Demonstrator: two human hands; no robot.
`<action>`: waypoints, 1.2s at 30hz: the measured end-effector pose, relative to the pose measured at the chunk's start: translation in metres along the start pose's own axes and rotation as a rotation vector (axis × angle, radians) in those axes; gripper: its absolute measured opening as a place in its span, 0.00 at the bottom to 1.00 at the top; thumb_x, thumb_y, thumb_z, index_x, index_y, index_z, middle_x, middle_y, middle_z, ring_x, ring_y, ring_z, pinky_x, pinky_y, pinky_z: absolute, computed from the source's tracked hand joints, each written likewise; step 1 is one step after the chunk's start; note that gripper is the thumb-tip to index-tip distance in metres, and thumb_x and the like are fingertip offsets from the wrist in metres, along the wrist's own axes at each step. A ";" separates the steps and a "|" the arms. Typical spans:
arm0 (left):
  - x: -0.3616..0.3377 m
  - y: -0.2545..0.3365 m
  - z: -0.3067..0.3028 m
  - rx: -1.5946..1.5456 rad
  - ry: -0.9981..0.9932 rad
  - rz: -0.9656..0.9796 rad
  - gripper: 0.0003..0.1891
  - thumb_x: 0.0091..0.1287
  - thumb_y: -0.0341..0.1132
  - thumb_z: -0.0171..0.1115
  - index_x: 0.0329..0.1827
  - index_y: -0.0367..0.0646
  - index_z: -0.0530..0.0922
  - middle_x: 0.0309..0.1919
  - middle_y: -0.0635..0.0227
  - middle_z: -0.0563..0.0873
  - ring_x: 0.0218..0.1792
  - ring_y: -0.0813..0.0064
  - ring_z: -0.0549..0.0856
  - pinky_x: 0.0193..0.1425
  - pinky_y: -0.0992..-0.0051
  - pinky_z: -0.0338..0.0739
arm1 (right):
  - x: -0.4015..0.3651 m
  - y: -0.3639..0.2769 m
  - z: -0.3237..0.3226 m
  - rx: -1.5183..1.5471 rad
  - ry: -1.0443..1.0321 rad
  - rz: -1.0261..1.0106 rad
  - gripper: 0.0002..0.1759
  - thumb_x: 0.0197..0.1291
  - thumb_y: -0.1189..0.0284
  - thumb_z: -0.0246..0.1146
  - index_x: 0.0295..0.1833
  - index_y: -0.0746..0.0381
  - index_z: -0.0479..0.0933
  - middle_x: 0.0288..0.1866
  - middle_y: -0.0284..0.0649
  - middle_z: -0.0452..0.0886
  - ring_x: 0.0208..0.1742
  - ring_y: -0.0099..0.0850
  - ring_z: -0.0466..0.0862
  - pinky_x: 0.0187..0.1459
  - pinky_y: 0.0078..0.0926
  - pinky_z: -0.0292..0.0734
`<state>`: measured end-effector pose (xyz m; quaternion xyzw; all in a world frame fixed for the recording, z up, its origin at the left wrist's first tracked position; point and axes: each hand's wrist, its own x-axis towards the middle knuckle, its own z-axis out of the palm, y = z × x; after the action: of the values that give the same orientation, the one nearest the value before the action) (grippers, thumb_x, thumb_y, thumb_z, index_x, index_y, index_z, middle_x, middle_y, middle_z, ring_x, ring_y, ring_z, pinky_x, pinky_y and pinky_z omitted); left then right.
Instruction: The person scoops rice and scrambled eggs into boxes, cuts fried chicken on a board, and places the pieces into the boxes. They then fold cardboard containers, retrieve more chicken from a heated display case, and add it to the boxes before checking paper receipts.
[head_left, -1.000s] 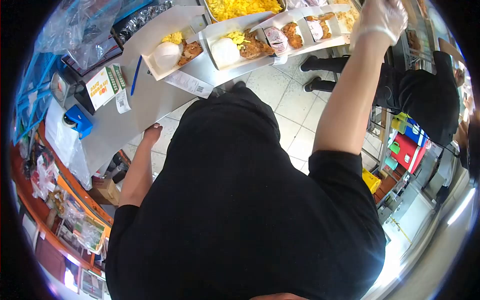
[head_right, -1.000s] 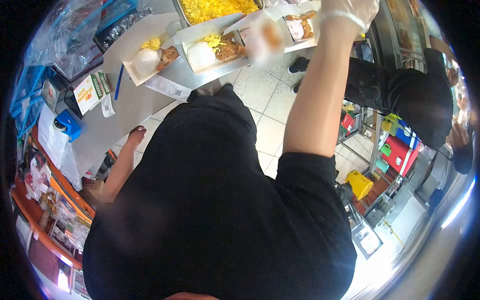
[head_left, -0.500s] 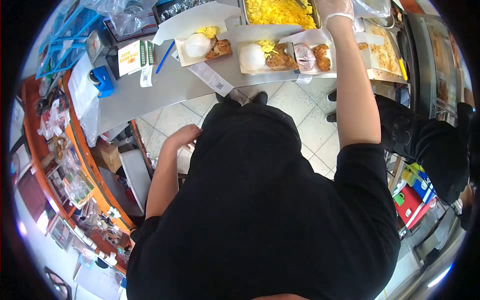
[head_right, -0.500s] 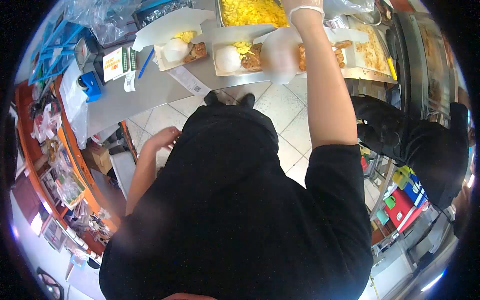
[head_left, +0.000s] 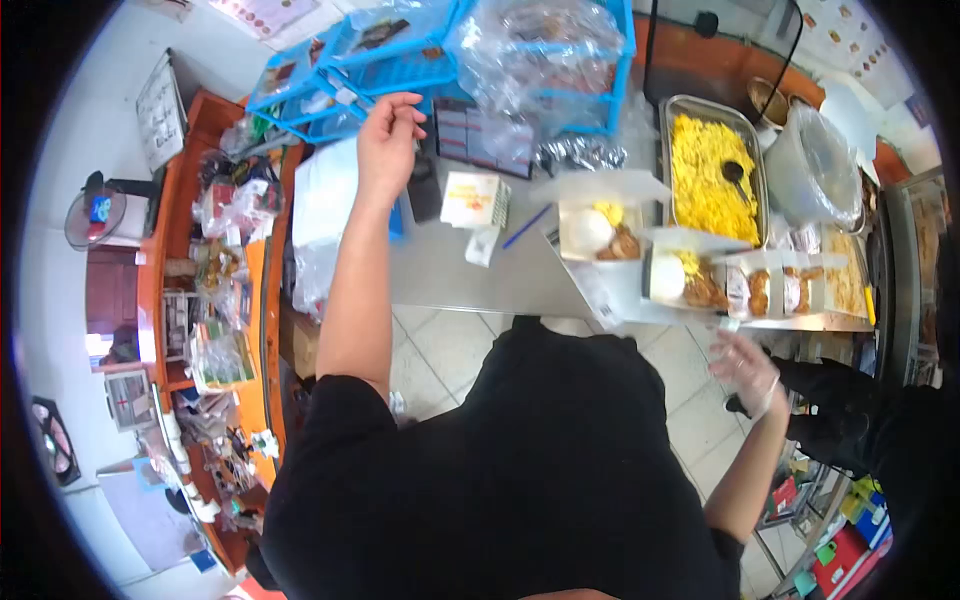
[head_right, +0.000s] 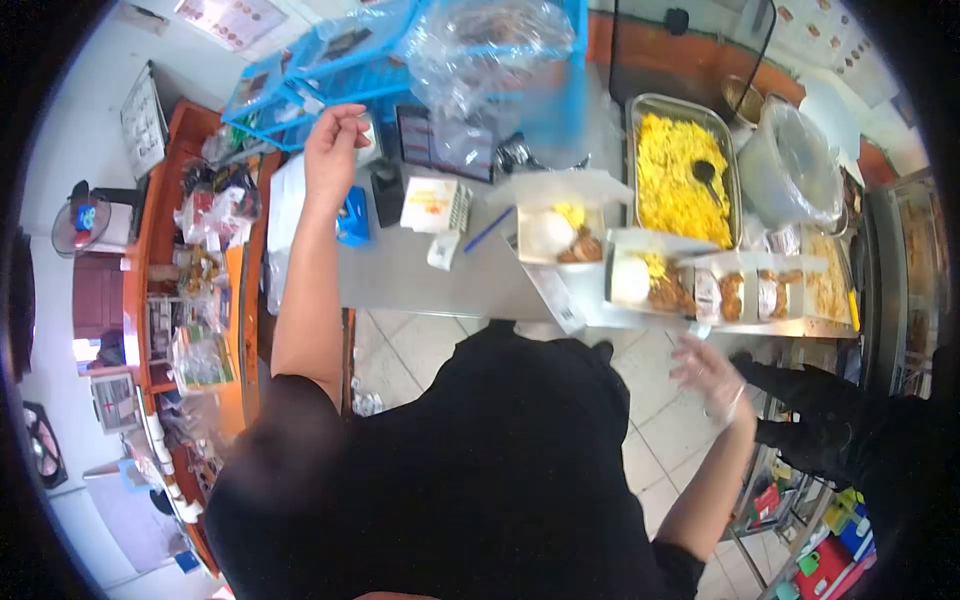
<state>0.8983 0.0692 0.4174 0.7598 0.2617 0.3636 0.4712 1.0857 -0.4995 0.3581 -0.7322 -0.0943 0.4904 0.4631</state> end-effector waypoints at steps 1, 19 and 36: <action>0.023 -0.003 -0.013 -0.004 0.030 0.036 0.10 0.78 0.29 0.50 0.53 0.40 0.80 0.34 0.70 0.83 0.32 0.82 0.81 0.40 0.80 0.76 | 0.001 0.021 0.021 0.042 0.098 0.020 0.30 0.71 0.55 0.62 0.72 0.61 0.71 0.55 0.36 0.82 0.45 0.25 0.83 0.48 0.25 0.75; 0.404 -0.227 -0.085 1.282 -0.560 0.146 0.30 0.68 0.58 0.58 0.53 0.38 0.86 0.50 0.42 0.87 0.55 0.43 0.85 0.62 0.53 0.76 | -0.067 0.249 0.232 0.547 0.796 0.516 0.27 0.67 0.55 0.62 0.67 0.57 0.73 0.51 0.39 0.82 0.42 0.31 0.84 0.41 0.33 0.77; 0.247 0.030 -0.010 -0.475 0.278 0.553 0.11 0.67 0.28 0.57 0.43 0.25 0.72 0.44 0.44 0.85 0.43 0.58 0.88 0.47 0.59 0.85 | -0.052 0.364 0.269 0.389 0.489 0.850 0.16 0.70 0.63 0.56 0.54 0.61 0.77 0.48 0.45 0.83 0.40 0.37 0.88 0.37 0.42 0.83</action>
<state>1.0395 0.2448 0.5225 0.6152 0.0171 0.6265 0.4783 0.7278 -0.5748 0.0860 -0.6993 0.4148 0.4581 0.3592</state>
